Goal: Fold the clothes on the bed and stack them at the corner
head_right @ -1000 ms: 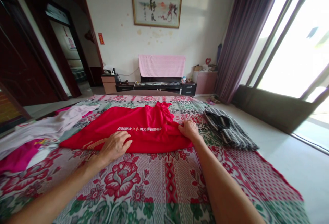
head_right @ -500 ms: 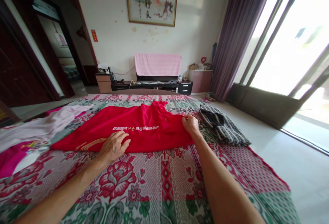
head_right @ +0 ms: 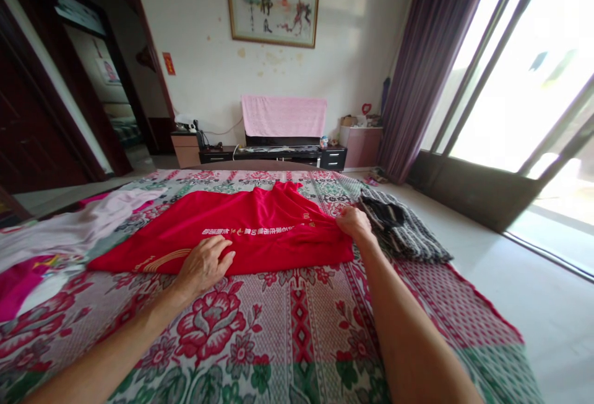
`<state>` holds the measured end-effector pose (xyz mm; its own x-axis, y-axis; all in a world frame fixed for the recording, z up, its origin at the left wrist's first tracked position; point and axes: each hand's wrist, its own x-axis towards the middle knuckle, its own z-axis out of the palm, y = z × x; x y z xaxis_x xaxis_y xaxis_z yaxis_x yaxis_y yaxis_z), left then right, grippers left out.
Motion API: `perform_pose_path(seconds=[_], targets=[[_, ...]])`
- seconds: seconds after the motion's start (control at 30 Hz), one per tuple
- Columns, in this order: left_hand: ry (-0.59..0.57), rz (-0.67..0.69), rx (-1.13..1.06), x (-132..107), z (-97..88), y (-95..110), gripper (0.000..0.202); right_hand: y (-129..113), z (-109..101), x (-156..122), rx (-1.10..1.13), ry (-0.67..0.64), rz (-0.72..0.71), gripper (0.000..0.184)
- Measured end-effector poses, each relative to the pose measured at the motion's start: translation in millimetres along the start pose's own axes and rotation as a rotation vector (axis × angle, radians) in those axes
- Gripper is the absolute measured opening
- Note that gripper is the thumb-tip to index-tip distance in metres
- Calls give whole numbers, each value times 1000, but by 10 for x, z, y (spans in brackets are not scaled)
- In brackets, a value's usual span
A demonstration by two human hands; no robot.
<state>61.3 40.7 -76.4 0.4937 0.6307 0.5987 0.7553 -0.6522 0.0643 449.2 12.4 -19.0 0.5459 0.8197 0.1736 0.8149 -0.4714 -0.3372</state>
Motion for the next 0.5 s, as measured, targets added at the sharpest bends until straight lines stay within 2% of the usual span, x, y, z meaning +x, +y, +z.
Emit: perform_pose_path(seconds=[0.07,0.2,0.3,0.37,0.5], targets=[[2,-4,-2,3,-1,5,24,-158,32,26,-11,48,-61,33],[15,-16,-31,3,11,0,23,-521,171,158,-6,21,-97,36],[22,-17,-44,-2,17,-3,23,-695,304,312,-7,12,-100,37],[22,-15,-39,-5,17,0,23,-743,388,423,43,4,-58,32],[9,-23,-22,-9,17,5,23,-712,506,637,311,20,139,18]])
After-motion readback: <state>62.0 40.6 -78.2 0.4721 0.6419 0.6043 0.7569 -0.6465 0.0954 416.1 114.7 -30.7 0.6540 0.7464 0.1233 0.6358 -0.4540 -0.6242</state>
